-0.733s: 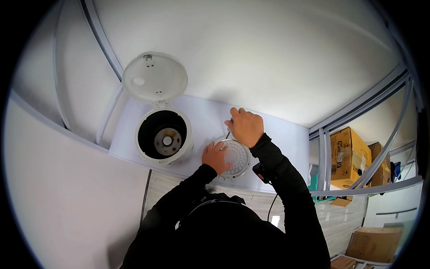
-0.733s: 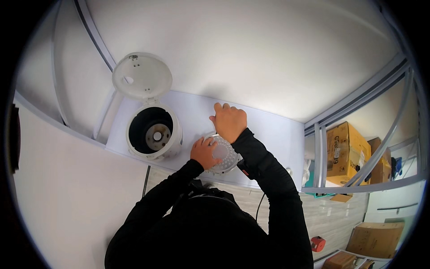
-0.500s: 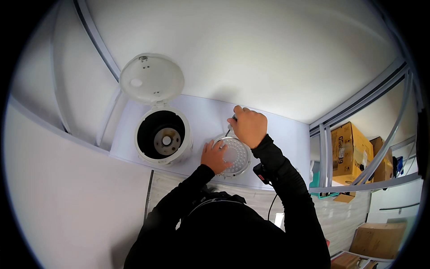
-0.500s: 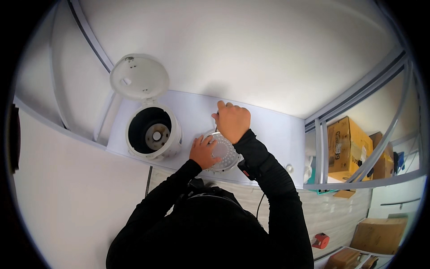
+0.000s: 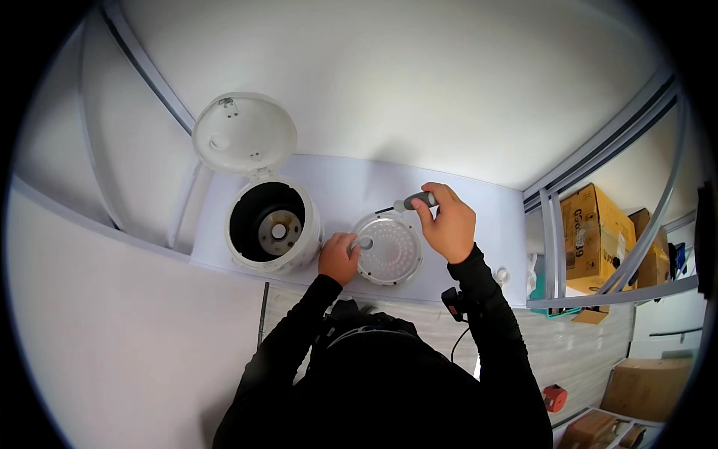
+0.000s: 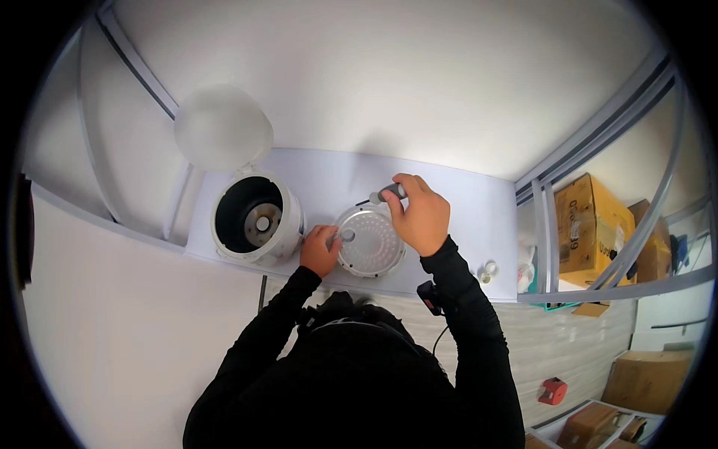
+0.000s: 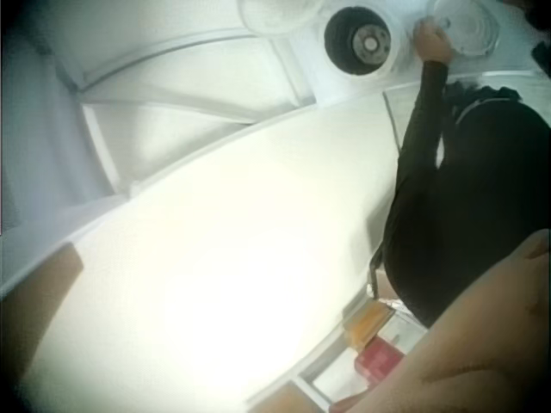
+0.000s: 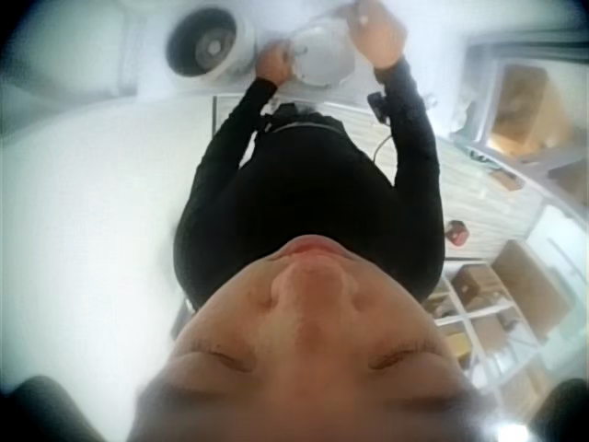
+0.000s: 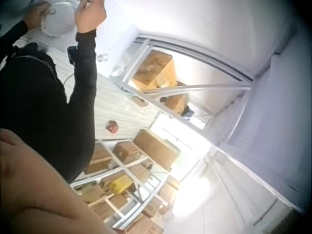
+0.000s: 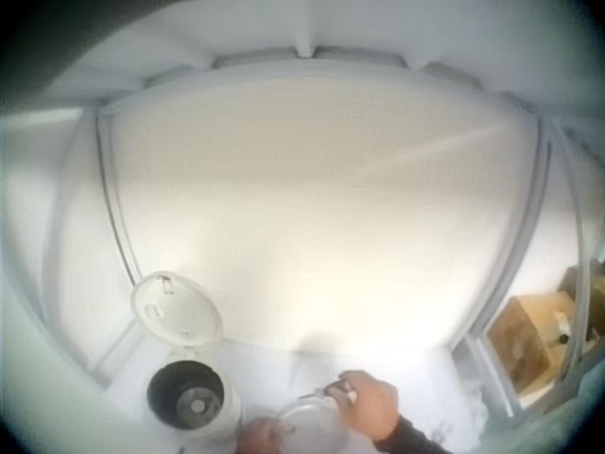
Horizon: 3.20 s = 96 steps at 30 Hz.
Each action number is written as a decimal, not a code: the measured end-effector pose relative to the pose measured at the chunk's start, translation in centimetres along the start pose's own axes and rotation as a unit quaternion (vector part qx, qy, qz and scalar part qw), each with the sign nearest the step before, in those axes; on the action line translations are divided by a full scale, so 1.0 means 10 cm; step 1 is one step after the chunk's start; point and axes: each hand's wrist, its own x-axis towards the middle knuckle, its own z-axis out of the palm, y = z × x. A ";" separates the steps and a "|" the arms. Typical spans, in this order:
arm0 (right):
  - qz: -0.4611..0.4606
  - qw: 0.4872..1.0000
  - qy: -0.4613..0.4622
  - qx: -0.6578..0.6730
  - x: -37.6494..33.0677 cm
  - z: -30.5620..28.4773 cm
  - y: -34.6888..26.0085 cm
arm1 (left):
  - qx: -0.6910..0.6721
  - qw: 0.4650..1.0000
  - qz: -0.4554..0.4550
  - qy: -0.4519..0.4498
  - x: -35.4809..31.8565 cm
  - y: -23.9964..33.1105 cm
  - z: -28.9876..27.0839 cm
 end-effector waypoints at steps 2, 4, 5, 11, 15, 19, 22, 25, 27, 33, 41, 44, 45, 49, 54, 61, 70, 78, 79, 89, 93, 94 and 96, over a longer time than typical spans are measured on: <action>0.021 0.999 -0.003 0.024 -0.10 -0.03 0.02 | -0.006 0.999 -0.027 -0.028 -0.01 0.00 0.00; 0.030 0.999 0.000 0.044 -0.18 -0.04 0.07 | -0.021 0.998 -0.045 -0.029 -0.02 -0.04 0.03; 0.034 0.998 0.002 0.054 -0.21 -0.04 0.09 | -0.031 0.998 -0.049 -0.018 -0.02 -0.07 0.06; 0.045 0.997 0.008 0.067 -0.34 -0.17 0.21 | -0.021 0.998 -0.054 0.000 0.04 -0.03 0.09; 0.056 0.994 0.014 0.088 -0.44 -0.23 0.34 | 0.041 0.999 -0.029 -0.022 0.00 -0.01 0.03; 0.052 0.994 -0.003 0.095 -0.54 -0.28 0.40 | 0.032 0.997 -0.051 -0.044 -0.06 0.01 0.01; 0.042 0.993 -0.013 0.106 -0.58 -0.27 0.41 | 0.022 0.996 -0.068 -0.047 -0.06 0.01 0.05; 0.023 0.992 -0.004 0.123 -0.59 -0.23 0.40 | 0.043 0.996 -0.064 -0.045 -0.04 -0.04 0.10; 0.013 0.990 0.008 0.139 -0.59 -0.23 0.41 | 0.068 0.997 -0.036 -0.025 -0.04 -0.08 0.12; 0.016 0.972 0.051 0.229 -0.62 -0.26 0.41 | -0.115 0.991 -0.045 0.053 0.07 0.07 0.11; 0.036 0.951 0.068 0.299 -0.81 -0.19 0.50 | -0.519 0.833 -0.192 0.024 0.23 0.44 -0.01; 0.041 0.942 0.086 0.321 -0.83 -0.22 0.51 | -0.582 0.790 -0.191 0.031 0.22 0.49 -0.06; 0.043 0.939 0.092 0.330 -0.84 -0.22 0.50 | -0.601 0.776 -0.188 0.033 0.21 0.49 -0.08; 0.074 0.909 0.118 0.393 -0.90 -0.21 0.50 | -0.663 0.729 -0.168 -0.001 0.17 0.55 -0.18; 0.102 0.888 0.124 0.431 -0.97 -0.18 0.50 | -0.645 0.752 -0.137 -0.017 0.10 0.60 -0.37; 0.054 0.900 0.077 0.426 -1.01 -0.19 0.25 | -0.597 0.794 -0.112 -0.021 -0.10 0.52 -0.65; 0.049 0.900 -0.112 0.419 -1.21 -0.38 -0.43 | -0.563 0.819 -0.101 0.041 -0.60 0.40 -1.26; 0.162 0.814 -0.226 0.510 -1.56 -0.16 -0.97 | -0.427 0.898 -0.015 0.104 -1.18 0.37 -1.89; 0.152 0.818 -0.216 0.511 -1.60 -0.14 -1.05 | -0.424 0.900 -0.015 0.101 -1.24 0.36 -1.94; 0.150 0.876 -0.135 0.439 -1.69 -0.36 -1.07 | -0.462 0.885 -0.010 -0.052 -1.32 0.33 -1.81; 0.073 0.944 -0.058 0.318 -1.55 -0.49 -0.84 | -0.401 0.908 -0.062 -0.101 -1.16 0.31 -1.44; 0.082 0.950 -0.047 0.299 -1.49 -0.54 -0.83 | -0.370 0.919 -0.073 -0.119 -1.11 0.25 -1.32; 0.104 0.954 -0.004 0.283 -1.39 -0.56 -0.74 | -0.279 0.949 -0.084 -0.123 -1.01 0.21 -1.03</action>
